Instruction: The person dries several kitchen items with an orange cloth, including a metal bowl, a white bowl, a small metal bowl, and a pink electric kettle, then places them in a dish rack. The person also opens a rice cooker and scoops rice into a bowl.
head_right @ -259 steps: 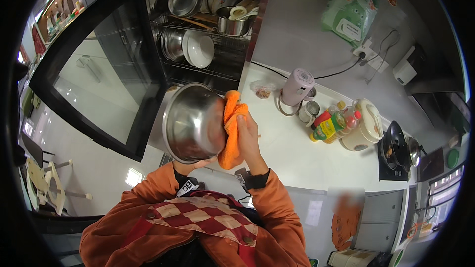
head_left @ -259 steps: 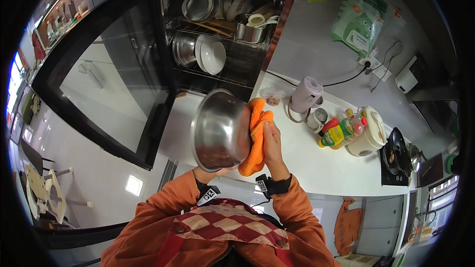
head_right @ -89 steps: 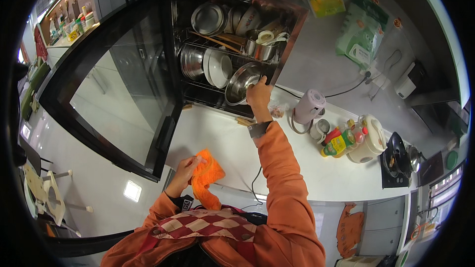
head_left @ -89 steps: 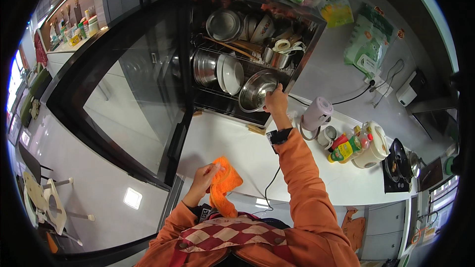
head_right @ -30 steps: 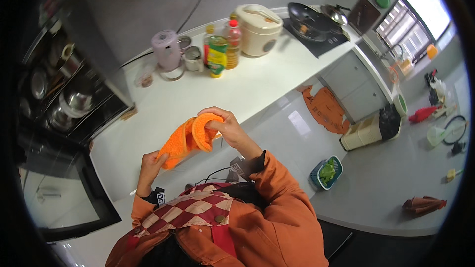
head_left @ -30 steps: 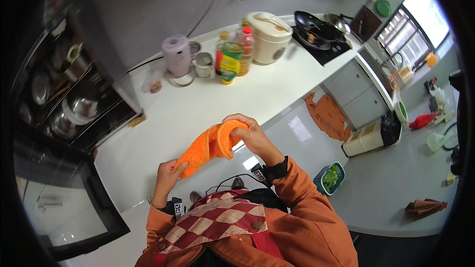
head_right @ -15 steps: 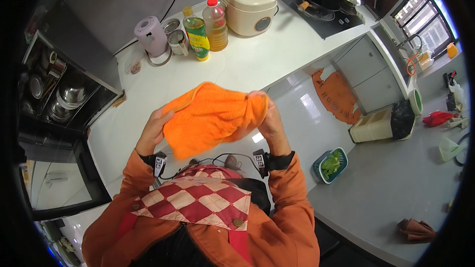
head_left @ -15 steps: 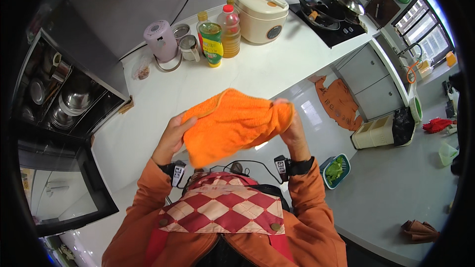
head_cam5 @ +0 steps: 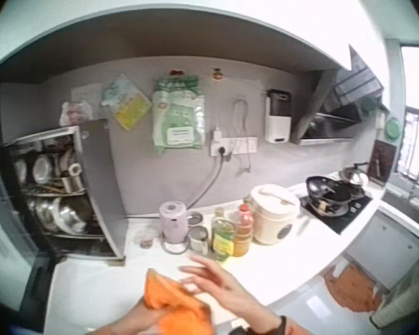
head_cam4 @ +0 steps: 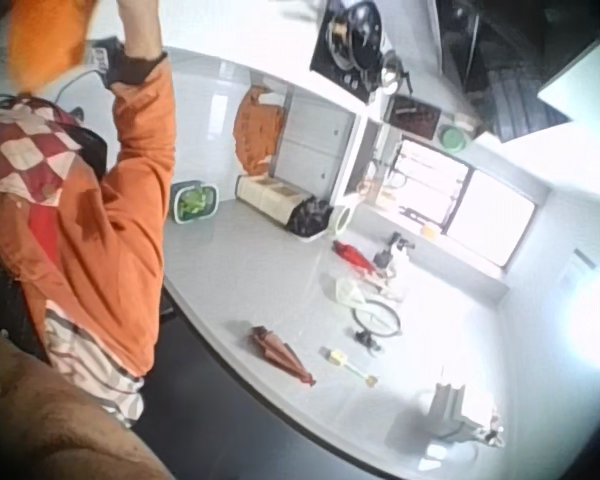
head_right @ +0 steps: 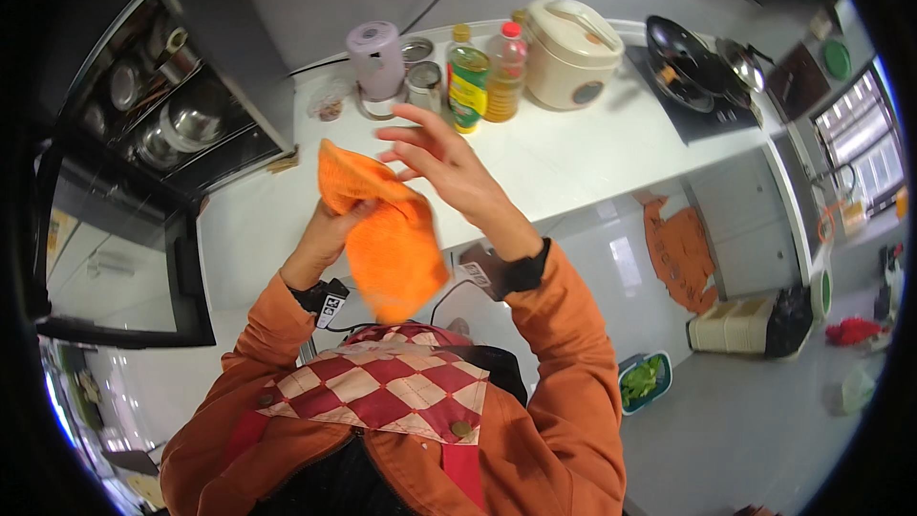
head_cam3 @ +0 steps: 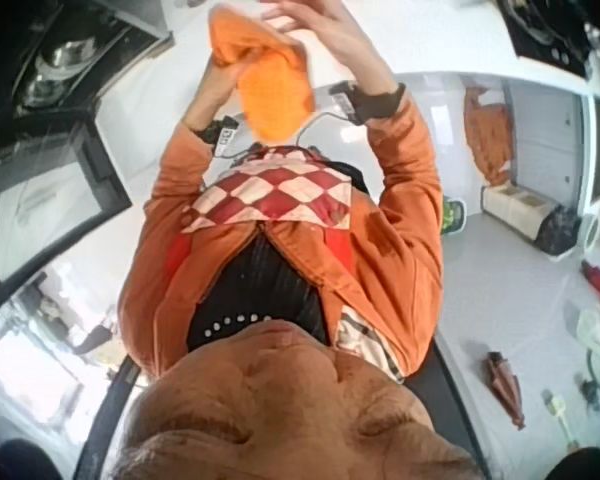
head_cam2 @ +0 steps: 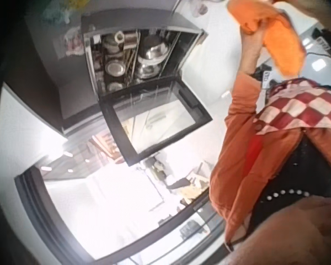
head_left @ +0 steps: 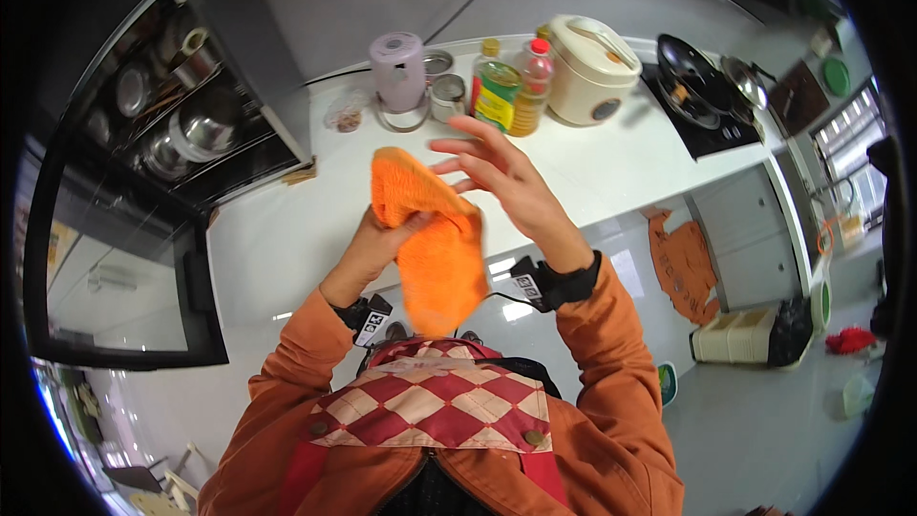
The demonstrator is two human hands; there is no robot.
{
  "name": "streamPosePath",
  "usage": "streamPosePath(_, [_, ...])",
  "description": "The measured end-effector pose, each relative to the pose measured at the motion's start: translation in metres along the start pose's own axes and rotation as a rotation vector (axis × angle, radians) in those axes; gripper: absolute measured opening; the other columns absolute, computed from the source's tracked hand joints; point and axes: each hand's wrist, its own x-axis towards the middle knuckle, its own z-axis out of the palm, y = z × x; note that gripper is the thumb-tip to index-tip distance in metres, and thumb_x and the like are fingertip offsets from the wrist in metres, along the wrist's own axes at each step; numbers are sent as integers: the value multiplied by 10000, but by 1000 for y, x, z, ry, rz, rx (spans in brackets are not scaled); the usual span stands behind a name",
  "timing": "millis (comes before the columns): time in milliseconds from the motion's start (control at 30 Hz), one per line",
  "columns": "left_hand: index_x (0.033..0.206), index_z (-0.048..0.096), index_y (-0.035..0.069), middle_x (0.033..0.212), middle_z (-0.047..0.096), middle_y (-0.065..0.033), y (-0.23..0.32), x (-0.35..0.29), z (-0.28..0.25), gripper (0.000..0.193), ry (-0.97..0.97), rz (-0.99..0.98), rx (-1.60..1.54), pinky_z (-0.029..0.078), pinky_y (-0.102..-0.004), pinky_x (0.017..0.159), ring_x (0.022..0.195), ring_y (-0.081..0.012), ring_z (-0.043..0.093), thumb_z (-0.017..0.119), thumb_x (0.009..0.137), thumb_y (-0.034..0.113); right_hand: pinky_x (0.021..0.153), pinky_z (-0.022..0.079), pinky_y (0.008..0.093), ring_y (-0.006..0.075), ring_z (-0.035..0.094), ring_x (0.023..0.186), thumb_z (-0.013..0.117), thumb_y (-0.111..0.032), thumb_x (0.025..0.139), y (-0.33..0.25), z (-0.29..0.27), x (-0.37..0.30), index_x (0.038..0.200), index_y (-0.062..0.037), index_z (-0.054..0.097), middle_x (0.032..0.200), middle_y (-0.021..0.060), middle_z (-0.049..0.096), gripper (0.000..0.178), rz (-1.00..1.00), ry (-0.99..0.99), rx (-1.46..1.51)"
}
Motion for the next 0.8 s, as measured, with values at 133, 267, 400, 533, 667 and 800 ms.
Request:
streamPosePath(133, [1260,477,47,1191,558,-39,15,-26,-28,389,112,45,-352,457,-293,897,1069,-151,549,583,920,203,899,435,298,129,533,1050,562,-274,924,42,17,-14,1331,-53,422,1184,65,565,484,229,-321,-70])
streamPosePath(267, [1260,472,32,1195,554,-51,25,-44,-47,411,182,68,-342,463,-299,890,1064,-155,553,576,923,243,846,441,256,77,538,954,621,-295,891,82,42,-32,1154,-26,589,991,6,635,377,300,-442,-136])
streamPosePath(400, [1260,464,20,1189,554,-61,25,-58,-85,424,268,91,-406,461,-310,897,1067,-163,553,567,926,260,828,452,251,88,566,871,626,-250,893,90,36,-34,1069,-2,626,907,13,640,304,494,-385,-302])
streamPosePath(533, [1280,433,19,1204,542,-67,6,-65,-119,455,336,105,-523,462,-326,904,1081,-182,547,579,919,253,674,482,230,103,557,714,607,-162,898,80,24,-30,986,12,627,834,29,618,196,506,-130,-71])
streamPosePath(667, [1285,431,30,1217,536,-68,-11,-78,-137,471,400,89,-645,460,-328,907,1093,-194,541,600,906,253,692,493,246,114,564,751,608,-154,891,77,23,-16,978,1,628,854,28,613,179,438,-138,-36])
streamPosePath(800, [1286,432,33,1221,530,-65,-14,-92,-154,471,498,165,-586,448,-321,922,1106,-182,528,611,900,235,711,496,254,108,556,784,587,-115,888,83,33,8,960,-17,620,860,28,601,126,484,-168,-243])
